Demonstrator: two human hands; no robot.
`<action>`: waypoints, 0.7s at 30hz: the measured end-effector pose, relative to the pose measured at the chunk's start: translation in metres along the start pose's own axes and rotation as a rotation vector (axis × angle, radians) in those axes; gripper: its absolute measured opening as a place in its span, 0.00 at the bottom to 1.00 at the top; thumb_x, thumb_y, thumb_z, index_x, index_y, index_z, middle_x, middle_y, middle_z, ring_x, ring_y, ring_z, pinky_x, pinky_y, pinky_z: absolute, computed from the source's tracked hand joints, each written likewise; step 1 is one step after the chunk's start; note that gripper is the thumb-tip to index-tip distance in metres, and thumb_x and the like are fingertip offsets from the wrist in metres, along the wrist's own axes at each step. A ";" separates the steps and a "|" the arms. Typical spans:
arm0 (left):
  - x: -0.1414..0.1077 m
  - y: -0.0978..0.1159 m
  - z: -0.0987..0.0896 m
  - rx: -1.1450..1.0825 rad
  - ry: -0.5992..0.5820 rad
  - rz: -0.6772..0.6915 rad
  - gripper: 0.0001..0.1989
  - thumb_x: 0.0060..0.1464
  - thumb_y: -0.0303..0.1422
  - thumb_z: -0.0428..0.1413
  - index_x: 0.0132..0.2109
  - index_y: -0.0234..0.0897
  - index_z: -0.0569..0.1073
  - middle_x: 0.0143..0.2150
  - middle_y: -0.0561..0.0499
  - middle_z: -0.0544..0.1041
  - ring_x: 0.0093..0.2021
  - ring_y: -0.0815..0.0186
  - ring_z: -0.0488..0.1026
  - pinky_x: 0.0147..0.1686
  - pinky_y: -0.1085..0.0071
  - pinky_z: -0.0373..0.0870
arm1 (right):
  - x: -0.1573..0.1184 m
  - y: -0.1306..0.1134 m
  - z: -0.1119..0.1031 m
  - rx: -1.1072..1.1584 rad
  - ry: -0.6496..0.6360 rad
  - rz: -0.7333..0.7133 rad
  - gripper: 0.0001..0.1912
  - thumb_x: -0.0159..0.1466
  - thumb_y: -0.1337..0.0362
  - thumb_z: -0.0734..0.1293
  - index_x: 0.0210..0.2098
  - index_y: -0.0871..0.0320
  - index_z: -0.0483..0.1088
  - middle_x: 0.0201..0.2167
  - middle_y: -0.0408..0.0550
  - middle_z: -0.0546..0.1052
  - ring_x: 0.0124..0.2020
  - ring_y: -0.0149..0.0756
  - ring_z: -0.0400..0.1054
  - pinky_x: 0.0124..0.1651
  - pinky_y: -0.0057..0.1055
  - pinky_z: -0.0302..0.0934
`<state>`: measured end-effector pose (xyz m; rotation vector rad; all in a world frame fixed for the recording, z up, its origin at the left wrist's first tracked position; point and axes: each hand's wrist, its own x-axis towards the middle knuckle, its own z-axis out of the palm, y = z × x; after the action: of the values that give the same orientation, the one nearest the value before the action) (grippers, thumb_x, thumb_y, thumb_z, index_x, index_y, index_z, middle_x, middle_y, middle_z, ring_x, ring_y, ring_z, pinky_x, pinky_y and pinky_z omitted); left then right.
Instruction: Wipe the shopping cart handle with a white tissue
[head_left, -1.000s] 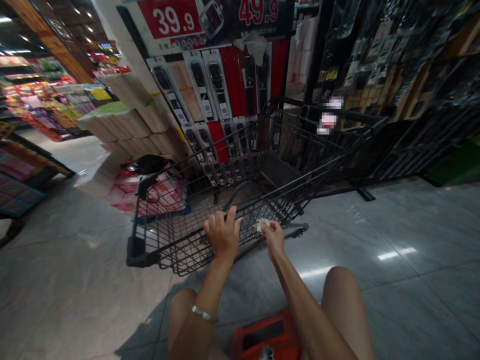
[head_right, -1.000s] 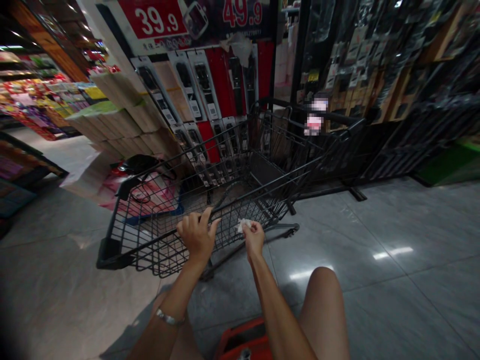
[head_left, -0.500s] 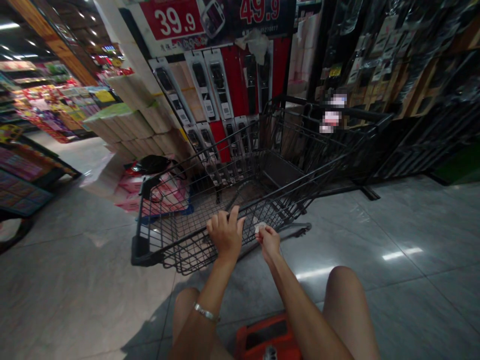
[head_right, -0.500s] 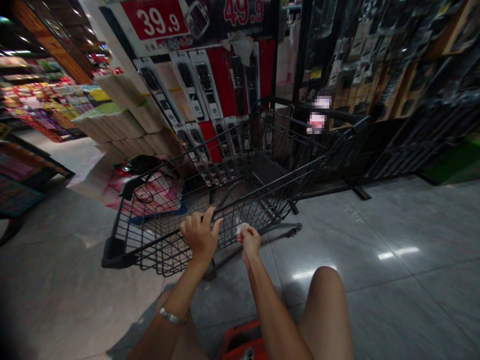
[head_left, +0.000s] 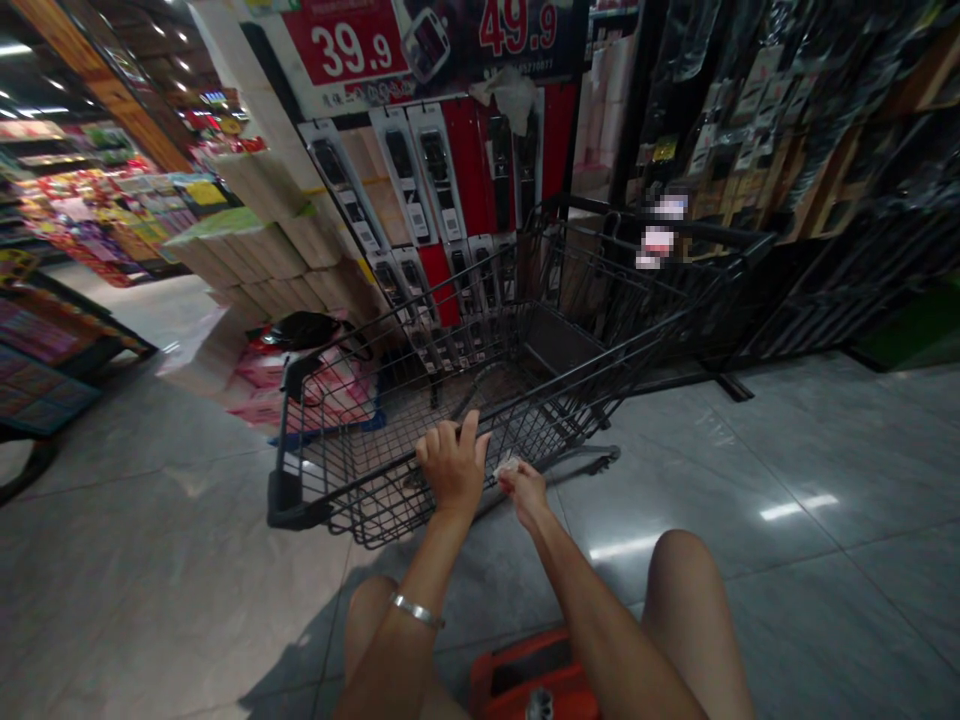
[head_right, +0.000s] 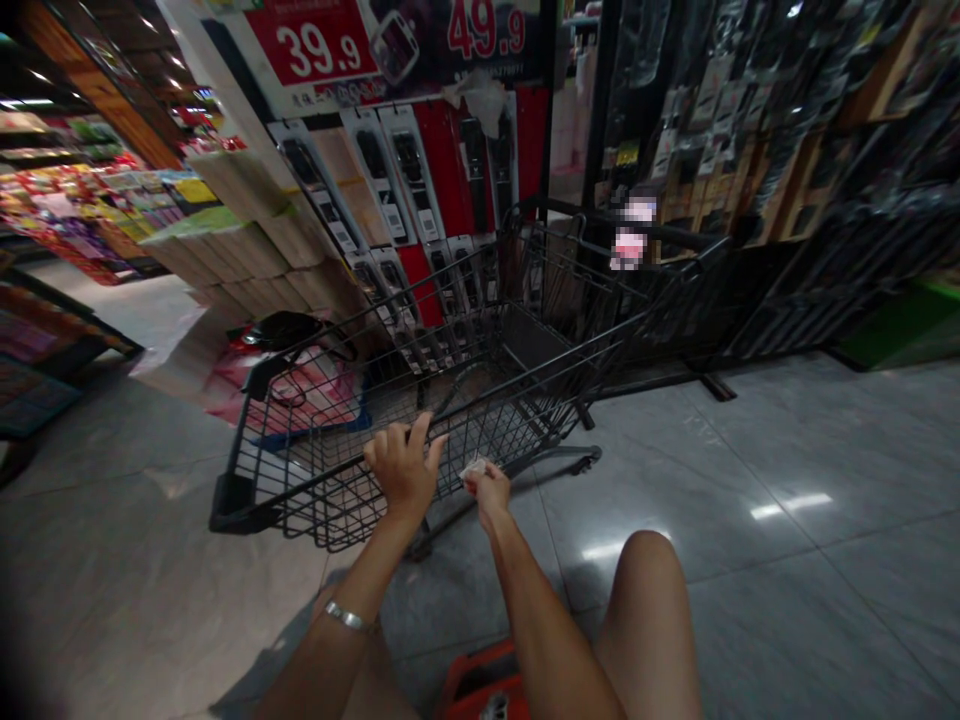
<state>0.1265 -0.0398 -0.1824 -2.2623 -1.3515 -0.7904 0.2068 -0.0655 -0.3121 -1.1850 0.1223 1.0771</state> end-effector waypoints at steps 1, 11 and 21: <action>0.000 0.000 0.000 -0.006 -0.012 -0.004 0.16 0.54 0.41 0.53 0.48 0.43 0.73 0.33 0.46 0.68 0.36 0.60 0.61 0.37 0.63 0.55 | -0.001 -0.002 0.001 0.011 -0.009 -0.009 0.16 0.34 0.67 0.71 0.24 0.59 0.69 0.14 0.37 0.72 0.14 0.28 0.64 0.19 0.25 0.61; 0.003 0.000 -0.007 -0.019 -0.049 0.016 0.17 0.55 0.39 0.53 0.50 0.41 0.71 0.35 0.46 0.69 0.37 0.59 0.62 0.37 0.64 0.56 | -0.018 -0.036 0.016 0.088 -0.044 -0.110 0.15 0.39 0.66 0.71 0.22 0.56 0.61 0.15 0.37 0.69 0.18 0.27 0.66 0.21 0.23 0.63; 0.010 -0.010 -0.018 -0.022 -0.095 0.113 0.18 0.53 0.38 0.54 0.51 0.41 0.70 0.34 0.47 0.70 0.35 0.60 0.65 0.34 0.66 0.55 | -0.036 -0.071 0.027 -0.017 -0.057 -0.334 0.14 0.42 0.60 0.70 0.27 0.59 0.67 0.20 0.41 0.72 0.21 0.30 0.68 0.25 0.27 0.64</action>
<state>0.1168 -0.0388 -0.1619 -2.3968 -1.2480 -0.6704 0.2279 -0.0645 -0.2307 -1.1412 -0.1262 0.8179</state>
